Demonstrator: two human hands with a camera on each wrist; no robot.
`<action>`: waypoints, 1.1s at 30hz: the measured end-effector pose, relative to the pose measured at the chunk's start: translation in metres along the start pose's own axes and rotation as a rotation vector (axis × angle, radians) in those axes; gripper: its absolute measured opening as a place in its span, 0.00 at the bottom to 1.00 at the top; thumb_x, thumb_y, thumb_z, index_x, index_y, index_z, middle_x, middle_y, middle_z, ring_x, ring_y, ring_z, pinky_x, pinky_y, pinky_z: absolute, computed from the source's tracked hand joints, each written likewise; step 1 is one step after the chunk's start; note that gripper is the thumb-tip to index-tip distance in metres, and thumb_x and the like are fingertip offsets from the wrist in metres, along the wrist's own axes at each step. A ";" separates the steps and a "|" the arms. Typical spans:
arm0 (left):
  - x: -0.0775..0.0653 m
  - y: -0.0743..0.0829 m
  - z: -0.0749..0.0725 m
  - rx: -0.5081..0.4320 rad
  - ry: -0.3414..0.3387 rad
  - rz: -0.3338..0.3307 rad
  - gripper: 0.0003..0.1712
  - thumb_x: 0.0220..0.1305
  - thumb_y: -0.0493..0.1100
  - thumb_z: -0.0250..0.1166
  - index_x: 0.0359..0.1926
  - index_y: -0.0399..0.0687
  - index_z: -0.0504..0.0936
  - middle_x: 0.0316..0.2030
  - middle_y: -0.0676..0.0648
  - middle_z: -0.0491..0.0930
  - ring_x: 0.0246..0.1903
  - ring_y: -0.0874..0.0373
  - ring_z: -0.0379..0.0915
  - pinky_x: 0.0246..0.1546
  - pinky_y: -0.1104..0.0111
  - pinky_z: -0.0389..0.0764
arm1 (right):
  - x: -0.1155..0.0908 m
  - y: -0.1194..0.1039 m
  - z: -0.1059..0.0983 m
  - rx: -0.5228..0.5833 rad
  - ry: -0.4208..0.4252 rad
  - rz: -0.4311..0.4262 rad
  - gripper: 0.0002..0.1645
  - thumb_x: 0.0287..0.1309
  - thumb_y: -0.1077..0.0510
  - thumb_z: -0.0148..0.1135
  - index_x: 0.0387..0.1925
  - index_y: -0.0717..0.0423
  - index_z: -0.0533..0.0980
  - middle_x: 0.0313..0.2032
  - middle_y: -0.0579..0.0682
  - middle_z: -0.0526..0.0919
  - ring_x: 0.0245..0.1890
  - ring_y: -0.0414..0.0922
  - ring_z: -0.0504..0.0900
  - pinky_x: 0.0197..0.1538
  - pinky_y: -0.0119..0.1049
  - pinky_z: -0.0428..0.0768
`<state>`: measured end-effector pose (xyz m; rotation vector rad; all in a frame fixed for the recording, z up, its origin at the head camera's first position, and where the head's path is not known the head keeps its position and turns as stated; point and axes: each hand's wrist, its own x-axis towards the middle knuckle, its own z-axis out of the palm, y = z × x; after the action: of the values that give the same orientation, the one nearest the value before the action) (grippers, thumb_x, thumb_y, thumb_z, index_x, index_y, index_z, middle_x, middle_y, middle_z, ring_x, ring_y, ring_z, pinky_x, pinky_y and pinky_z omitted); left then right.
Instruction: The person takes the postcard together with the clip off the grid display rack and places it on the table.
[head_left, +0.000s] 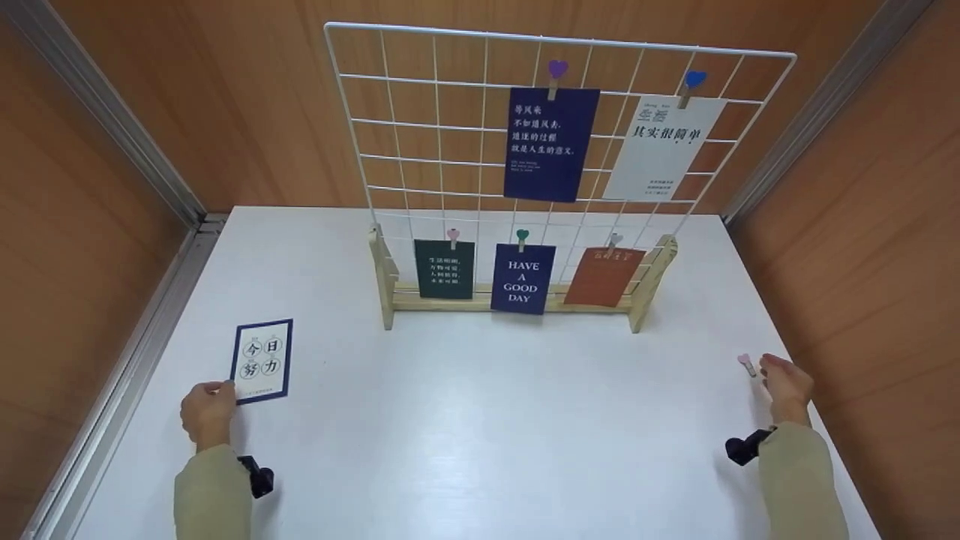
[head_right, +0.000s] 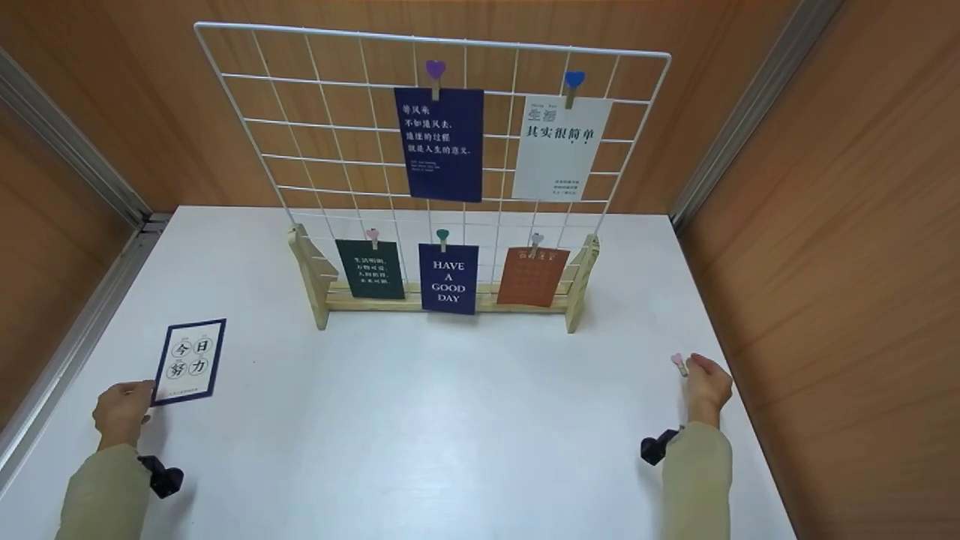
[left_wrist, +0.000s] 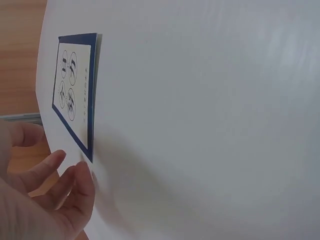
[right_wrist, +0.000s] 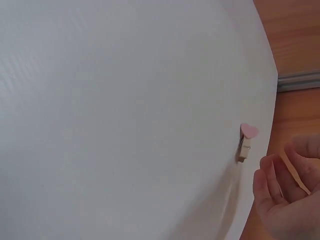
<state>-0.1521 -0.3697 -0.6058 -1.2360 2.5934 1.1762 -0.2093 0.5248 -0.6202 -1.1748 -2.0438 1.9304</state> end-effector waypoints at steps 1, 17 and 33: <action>-0.003 0.006 -0.001 -0.014 0.005 0.008 0.30 0.64 0.52 0.43 0.56 0.32 0.63 0.52 0.31 0.63 0.49 0.39 0.60 0.41 0.54 0.66 | 0.006 0.001 0.000 -0.007 -0.014 -0.023 0.32 0.48 0.44 0.62 0.56 0.47 0.68 0.49 0.45 0.70 0.51 0.42 0.66 0.57 0.32 0.62; -0.014 0.089 0.021 -0.327 0.107 0.458 0.20 0.61 0.52 0.54 0.49 0.45 0.74 0.47 0.43 0.67 0.51 0.49 0.60 0.47 0.60 0.66 | -0.143 -0.130 0.065 -0.084 -0.272 -0.393 0.14 0.58 0.55 0.54 0.45 0.58 0.73 0.42 0.48 0.74 0.41 0.37 0.73 0.48 0.27 0.69; -0.140 0.213 0.008 -0.398 -0.009 0.860 0.13 0.61 0.40 0.55 0.43 0.36 0.75 0.42 0.43 0.73 0.46 0.52 0.66 0.47 0.60 0.67 | -0.188 -0.183 0.106 -0.173 -0.423 -0.637 0.20 0.59 0.56 0.53 0.49 0.65 0.71 0.40 0.45 0.77 0.39 0.41 0.75 0.42 0.22 0.72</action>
<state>-0.2035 -0.1890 -0.4336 -0.0375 3.0529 1.8516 -0.2193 0.3485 -0.3989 -0.0647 -2.4129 1.7856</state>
